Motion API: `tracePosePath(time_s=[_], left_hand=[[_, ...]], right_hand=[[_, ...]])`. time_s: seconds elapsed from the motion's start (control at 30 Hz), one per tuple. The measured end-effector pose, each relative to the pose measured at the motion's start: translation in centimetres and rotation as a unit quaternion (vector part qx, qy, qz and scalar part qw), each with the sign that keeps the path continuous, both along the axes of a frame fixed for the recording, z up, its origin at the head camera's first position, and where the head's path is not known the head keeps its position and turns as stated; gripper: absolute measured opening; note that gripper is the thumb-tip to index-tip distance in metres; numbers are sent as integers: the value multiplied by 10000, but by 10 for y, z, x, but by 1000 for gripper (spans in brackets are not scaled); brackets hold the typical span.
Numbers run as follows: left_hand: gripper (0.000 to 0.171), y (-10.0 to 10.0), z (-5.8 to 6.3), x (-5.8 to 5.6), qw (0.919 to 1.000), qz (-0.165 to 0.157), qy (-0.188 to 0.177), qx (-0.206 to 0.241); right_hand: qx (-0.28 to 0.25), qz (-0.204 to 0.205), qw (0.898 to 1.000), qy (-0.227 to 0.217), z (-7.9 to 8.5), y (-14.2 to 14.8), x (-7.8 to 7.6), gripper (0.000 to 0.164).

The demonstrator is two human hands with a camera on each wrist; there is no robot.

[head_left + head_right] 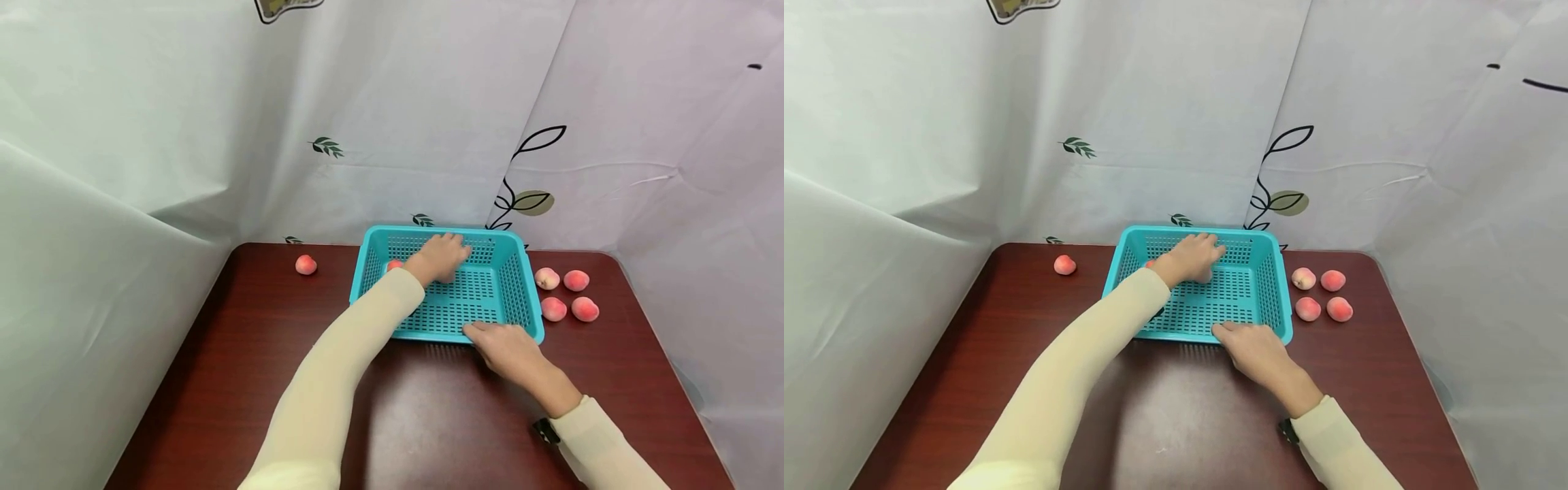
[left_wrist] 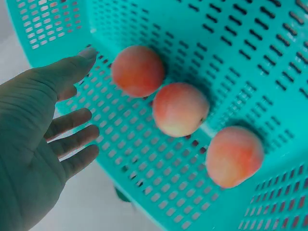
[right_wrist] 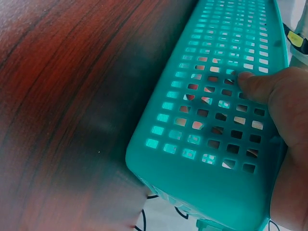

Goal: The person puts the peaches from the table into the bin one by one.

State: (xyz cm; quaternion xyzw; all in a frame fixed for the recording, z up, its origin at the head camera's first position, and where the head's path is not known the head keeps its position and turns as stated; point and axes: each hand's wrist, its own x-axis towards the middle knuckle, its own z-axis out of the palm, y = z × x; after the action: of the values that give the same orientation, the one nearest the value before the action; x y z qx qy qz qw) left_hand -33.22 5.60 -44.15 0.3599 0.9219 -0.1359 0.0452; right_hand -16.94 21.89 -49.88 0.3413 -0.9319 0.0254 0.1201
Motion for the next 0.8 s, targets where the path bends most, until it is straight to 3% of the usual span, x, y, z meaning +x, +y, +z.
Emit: tracePosePath(time_s=[0.17,0.37,0.8], left_hand=[[68,-9,17,4,10000,-30,25,-43],[61,-29,29,9,9988,-116,486,0],[71,-91,48,13,9909,426,696,1070]], right_hand=[[-32,41,10000,2,-1,1,0,26],[-50,42,10000,0,1,1,0,27],[-126,-6,9999,-95,1,0,1,24]])
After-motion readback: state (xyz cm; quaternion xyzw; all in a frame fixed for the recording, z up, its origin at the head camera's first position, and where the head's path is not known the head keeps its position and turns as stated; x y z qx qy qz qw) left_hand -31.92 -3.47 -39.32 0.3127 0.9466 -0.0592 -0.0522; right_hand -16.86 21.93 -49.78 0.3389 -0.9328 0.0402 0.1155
